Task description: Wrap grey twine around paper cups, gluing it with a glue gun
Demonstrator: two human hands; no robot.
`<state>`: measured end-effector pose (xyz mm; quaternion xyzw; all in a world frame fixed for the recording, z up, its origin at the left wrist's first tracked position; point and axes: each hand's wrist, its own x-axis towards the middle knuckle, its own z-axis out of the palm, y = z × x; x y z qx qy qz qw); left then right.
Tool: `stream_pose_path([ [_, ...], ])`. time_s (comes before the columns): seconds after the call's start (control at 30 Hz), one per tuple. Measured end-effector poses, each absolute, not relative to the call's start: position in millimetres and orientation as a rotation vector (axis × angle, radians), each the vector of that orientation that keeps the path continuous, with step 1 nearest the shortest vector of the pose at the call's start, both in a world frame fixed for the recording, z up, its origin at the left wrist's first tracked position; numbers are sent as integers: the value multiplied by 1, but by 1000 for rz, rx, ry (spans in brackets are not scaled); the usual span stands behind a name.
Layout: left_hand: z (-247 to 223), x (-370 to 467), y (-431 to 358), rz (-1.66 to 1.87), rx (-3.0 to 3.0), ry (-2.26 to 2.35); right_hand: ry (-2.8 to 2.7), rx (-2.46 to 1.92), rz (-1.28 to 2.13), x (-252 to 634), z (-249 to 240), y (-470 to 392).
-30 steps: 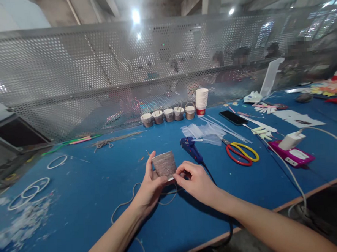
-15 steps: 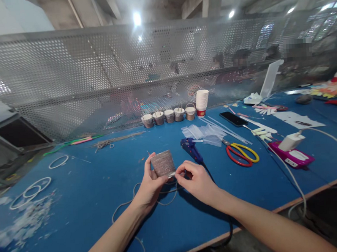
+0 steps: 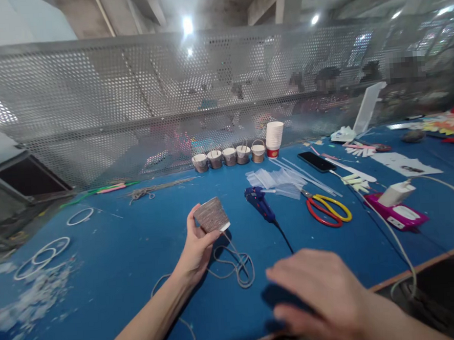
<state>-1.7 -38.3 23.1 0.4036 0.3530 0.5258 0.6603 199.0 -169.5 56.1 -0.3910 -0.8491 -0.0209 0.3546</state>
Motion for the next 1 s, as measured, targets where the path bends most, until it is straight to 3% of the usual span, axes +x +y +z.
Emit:
stream_pose_path([
  [0.2, 19, -1, -36, 1182, 892, 773, -1613, -1699, 367, 242, 46, -85],
  [0.27, 19, -1, -36, 1187, 904, 762, -1593, -1747, 428, 242, 33, -55],
  [0.6, 18, 2, -39, 1189, 905, 750, -1467, -1707, 560, 225, 4, -18],
  [1.0, 14, 2, -40, 1242, 939, 730, -1260, -1306, 911, 183, 32, -94],
])
